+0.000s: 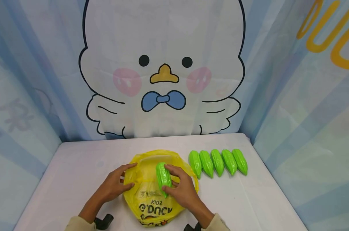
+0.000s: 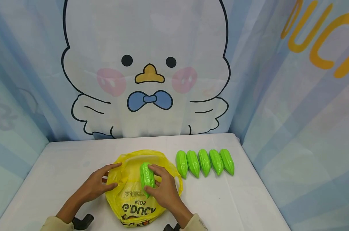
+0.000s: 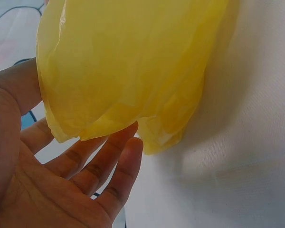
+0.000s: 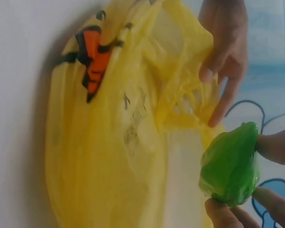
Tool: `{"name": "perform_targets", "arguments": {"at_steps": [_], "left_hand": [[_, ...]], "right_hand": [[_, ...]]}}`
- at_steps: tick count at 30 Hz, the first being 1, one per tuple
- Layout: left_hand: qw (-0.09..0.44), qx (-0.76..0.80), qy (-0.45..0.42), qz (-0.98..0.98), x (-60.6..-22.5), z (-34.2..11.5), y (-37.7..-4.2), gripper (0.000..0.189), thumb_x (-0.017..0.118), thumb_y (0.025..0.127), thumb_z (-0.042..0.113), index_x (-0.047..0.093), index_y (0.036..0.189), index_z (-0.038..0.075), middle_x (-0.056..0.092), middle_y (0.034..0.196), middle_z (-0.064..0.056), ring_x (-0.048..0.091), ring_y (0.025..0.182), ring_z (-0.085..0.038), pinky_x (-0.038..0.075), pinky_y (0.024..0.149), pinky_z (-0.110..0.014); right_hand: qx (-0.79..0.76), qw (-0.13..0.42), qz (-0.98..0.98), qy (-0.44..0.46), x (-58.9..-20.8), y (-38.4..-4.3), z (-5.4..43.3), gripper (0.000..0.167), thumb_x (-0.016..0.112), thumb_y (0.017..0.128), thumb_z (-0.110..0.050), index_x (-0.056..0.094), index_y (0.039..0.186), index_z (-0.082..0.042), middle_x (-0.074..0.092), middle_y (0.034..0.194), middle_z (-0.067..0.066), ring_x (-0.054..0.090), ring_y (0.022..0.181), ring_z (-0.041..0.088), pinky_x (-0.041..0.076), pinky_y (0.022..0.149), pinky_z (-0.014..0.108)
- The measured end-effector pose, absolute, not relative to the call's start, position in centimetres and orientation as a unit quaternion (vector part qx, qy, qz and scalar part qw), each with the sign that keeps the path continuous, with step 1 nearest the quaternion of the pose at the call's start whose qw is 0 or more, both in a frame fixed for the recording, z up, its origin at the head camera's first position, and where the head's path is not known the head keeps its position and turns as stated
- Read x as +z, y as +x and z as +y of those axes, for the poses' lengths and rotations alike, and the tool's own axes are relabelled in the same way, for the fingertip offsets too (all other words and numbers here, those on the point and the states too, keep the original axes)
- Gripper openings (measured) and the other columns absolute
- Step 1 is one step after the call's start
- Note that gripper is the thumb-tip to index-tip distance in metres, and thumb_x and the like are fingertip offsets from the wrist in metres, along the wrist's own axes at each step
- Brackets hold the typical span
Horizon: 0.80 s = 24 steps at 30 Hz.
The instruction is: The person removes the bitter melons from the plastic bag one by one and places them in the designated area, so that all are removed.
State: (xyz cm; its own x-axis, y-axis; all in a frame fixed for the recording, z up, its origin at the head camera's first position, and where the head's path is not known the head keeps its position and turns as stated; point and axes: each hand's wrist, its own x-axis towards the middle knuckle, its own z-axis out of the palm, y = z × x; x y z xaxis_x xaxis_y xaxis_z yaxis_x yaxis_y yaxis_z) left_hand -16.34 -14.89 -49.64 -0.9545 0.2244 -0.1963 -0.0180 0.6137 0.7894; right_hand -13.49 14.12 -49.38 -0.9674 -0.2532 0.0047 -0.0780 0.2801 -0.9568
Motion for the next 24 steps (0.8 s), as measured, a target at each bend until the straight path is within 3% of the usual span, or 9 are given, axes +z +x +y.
{"name": "perform_targets", "arguments": {"at_steps": [10,24], "left_hand": [[0.135,0.436,0.057,0.888,-49.6,-14.8,-16.2,0.075,0.085,0.090,0.014,0.053,0.157,0.020,0.049,0.161,-0.019,0.065,0.114,-0.027,0.063,0.095,-0.046],[0.138,0.435,0.052,0.888,-49.5,-14.7,-16.3,0.075,0.085,0.090,0.014,0.052,0.157,0.021,0.048,0.162,-0.018,0.065,0.114,-0.027,0.063,0.095,-0.047]], "right_hand": [[-0.586,0.052,0.803,-0.093,-47.9,-14.1,15.6,0.076,0.083,0.088,-0.003,0.054,0.156,-0.022,0.046,0.164,0.006,0.052,0.147,0.035,0.056,0.110,0.036],[-0.586,0.009,0.808,-0.065,-46.6,-14.6,17.4,0.076,0.082,0.087,0.004,0.057,0.154,-0.021,0.046,0.166,0.008,0.053,0.147,0.035,0.056,0.109,0.037]]}}
